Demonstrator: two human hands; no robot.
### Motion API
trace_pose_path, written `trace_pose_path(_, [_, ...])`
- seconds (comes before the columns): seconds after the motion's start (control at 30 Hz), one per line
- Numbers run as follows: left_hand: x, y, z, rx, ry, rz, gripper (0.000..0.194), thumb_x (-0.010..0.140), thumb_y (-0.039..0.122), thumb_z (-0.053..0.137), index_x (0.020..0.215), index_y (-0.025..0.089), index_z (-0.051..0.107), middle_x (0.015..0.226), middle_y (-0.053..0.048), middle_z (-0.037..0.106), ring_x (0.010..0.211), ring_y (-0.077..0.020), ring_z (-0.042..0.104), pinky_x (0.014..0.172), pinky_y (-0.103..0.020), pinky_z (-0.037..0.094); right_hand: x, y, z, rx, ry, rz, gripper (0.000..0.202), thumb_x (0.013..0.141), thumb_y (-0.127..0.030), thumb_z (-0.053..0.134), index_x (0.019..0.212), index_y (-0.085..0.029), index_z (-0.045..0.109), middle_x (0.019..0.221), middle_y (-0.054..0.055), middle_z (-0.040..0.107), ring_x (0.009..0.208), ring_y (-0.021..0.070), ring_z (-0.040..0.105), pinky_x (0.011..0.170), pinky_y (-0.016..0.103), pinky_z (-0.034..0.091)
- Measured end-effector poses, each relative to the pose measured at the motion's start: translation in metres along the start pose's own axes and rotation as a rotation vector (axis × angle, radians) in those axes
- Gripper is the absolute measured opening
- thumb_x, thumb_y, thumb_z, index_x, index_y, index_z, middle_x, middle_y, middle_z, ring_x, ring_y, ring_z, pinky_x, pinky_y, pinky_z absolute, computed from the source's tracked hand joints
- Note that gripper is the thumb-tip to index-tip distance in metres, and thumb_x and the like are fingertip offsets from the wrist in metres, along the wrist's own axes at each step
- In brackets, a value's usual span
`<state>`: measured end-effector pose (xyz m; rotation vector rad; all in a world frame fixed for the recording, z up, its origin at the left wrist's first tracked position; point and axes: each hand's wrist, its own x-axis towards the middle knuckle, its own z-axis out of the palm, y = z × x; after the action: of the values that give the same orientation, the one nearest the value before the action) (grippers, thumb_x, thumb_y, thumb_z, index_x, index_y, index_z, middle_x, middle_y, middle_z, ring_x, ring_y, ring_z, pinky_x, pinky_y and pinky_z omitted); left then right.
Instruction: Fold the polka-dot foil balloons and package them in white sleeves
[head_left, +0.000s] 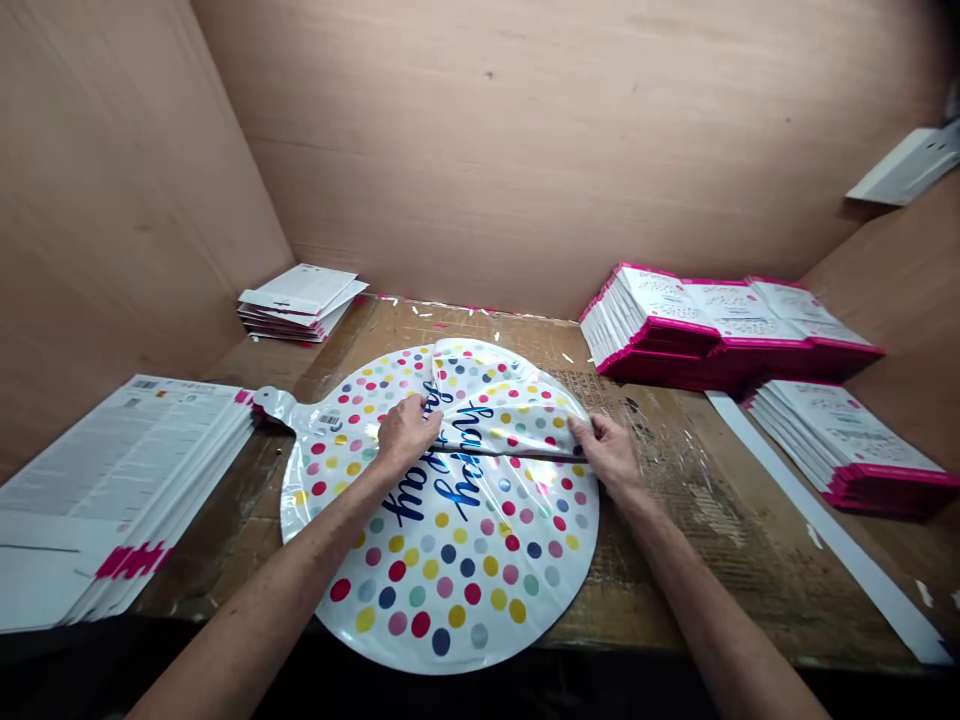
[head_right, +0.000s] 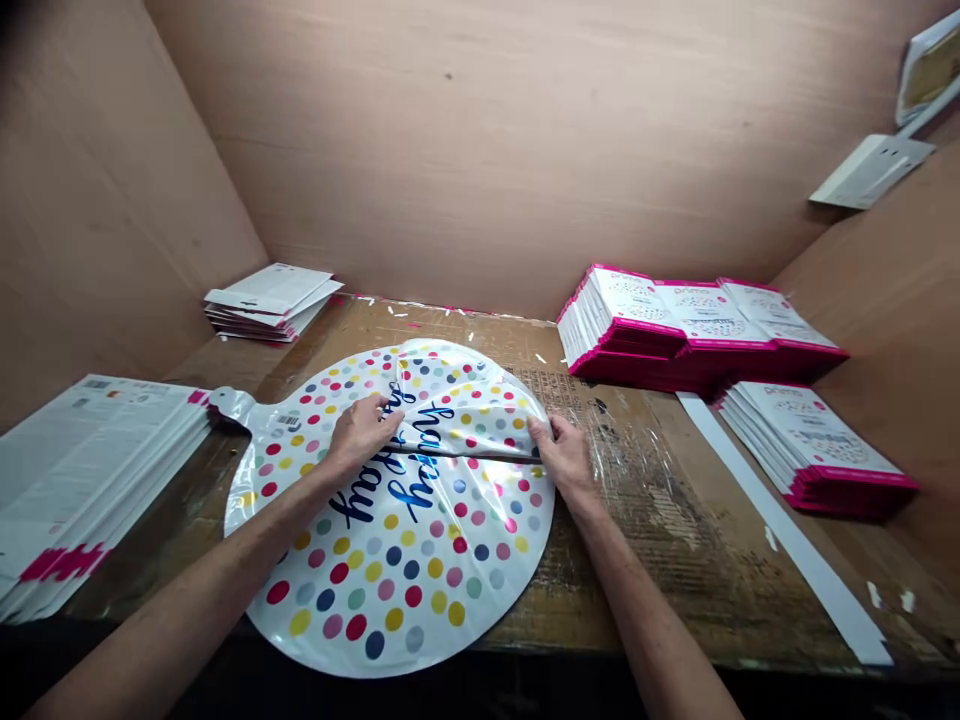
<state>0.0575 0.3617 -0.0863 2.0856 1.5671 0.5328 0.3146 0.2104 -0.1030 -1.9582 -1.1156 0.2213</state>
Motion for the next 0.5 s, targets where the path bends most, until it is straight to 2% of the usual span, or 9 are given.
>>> trace_pose_path(0.07, [-0.003, 0.006, 0.001, 0.032, 0.039, -0.025, 0.035, 0.083, 0.032, 0.057, 0.114, 0.016, 0.061, 0.104, -0.014, 0.071, 0.1, -0.0325, 0.066, 0.082, -0.04, 0.05, -0.002, 0.008, 0.006, -0.112, 0.058, -0.009, 0.051, 0.081, -0.066, 0.044, 0.066, -0.019, 0.055, 0.06, 0.0, 0.053, 0.059, 0.0155, 0.047, 0.054, 0.026, 0.034])
trace_pose_path(0.13, [-0.008, 0.014, 0.003, 0.072, 0.111, 0.029, 0.049, 0.085, 0.028, 0.055, 0.131, 0.013, 0.05, 0.123, -0.019, 0.064, 0.11, -0.034, 0.062, 0.089, -0.043, 0.049, 0.002, 0.008, 0.011, -0.151, 0.084, -0.015, 0.045, 0.082, -0.06, 0.046, 0.062, -0.02, 0.049, 0.057, -0.001, 0.049, 0.058, 0.0153, 0.045, 0.055, 0.027, 0.032])
trace_pose_path(0.17, [-0.01, 0.018, 0.004, 0.099, 0.161, 0.111, 0.053, 0.087, 0.026, 0.052, 0.136, 0.011, 0.045, 0.133, -0.021, 0.057, 0.118, -0.0343, 0.058, 0.093, -0.044, 0.048, 0.005, 0.007, 0.012, -0.166, 0.088, -0.023, 0.043, 0.082, -0.058, 0.046, 0.061, -0.02, 0.047, 0.057, -0.001, 0.048, 0.058, 0.0152, 0.045, 0.055, 0.027, 0.031])
trace_pose_path(0.23, [-0.009, 0.023, 0.011, 0.172, 0.24, 0.372, 0.056, 0.09, 0.026, 0.048, 0.143, 0.009, 0.038, 0.15, -0.021, 0.041, 0.136, -0.0339, 0.042, 0.105, -0.045, 0.041, 0.007, 0.004, 0.012, -0.194, 0.083, -0.036, 0.041, 0.084, -0.054, 0.046, 0.061, -0.02, 0.047, 0.057, -0.001, 0.048, 0.058, 0.0157, 0.046, 0.056, 0.028, 0.033])
trace_pose_path(0.3, [-0.002, 0.023, 0.021, 0.257, 0.229, 0.566, 0.058, 0.093, 0.035, 0.045, 0.144, 0.007, 0.038, 0.155, -0.02, 0.033, 0.146, -0.0345, 0.024, 0.115, -0.049, 0.028, 0.003, 0.001, 0.01, -0.209, 0.08, -0.037, 0.04, 0.087, -0.052, 0.043, 0.068, -0.019, 0.054, 0.063, 0.002, 0.055, 0.062, 0.0182, 0.051, 0.06, 0.029, 0.038])
trace_pose_path(0.37, [0.008, 0.018, 0.032, 0.318, 0.133, 0.538, 0.066, 0.095, 0.048, 0.04, 0.146, 0.006, 0.038, 0.155, -0.021, 0.033, 0.147, -0.0375, 0.018, 0.117, -0.057, 0.018, -0.007, -0.004, 0.007, -0.259, 0.139, -0.131, 0.041, 0.089, -0.05, 0.044, 0.092, -0.014, 0.062, 0.088, 0.011, 0.065, 0.082, 0.0247, 0.059, 0.072, 0.034, 0.046])
trace_pose_path(0.4, [0.013, 0.015, 0.038, 0.336, 0.095, 0.481, 0.071, 0.095, 0.053, 0.036, 0.146, 0.005, 0.037, 0.155, -0.022, 0.033, 0.146, -0.0391, 0.019, 0.117, -0.059, 0.016, -0.013, -0.008, 0.006, -0.316, 0.167, -0.233, 0.044, 0.089, -0.049, 0.047, 0.109, -0.012, 0.061, 0.108, 0.017, 0.064, 0.1, 0.0289, 0.058, 0.082, 0.039, 0.047])
trace_pose_path(0.47, [0.019, 0.008, 0.046, 0.347, 0.064, 0.4, 0.077, 0.095, 0.059, 0.026, 0.147, 0.002, 0.034, 0.156, -0.023, 0.031, 0.146, -0.0398, 0.02, 0.117, -0.06, 0.015, -0.02, -0.018, 0.005, -0.493, 0.117, -0.512, 0.053, 0.088, -0.04, 0.053, 0.132, -0.01, 0.05, 0.138, 0.022, 0.048, 0.13, 0.0337, 0.043, 0.102, 0.049, 0.04])
trace_pose_path(0.5, [0.02, 0.005, 0.048, 0.345, 0.062, 0.391, 0.08, 0.095, 0.06, 0.023, 0.148, 0.001, 0.032, 0.157, -0.023, 0.028, 0.146, -0.0392, 0.019, 0.117, -0.059, 0.015, -0.021, -0.025, 0.006, -0.595, 0.02, -0.638, 0.052, 0.088, -0.032, 0.055, 0.135, -0.011, 0.048, 0.144, 0.021, 0.044, 0.136, 0.0338, 0.036, 0.108, 0.051, 0.035])
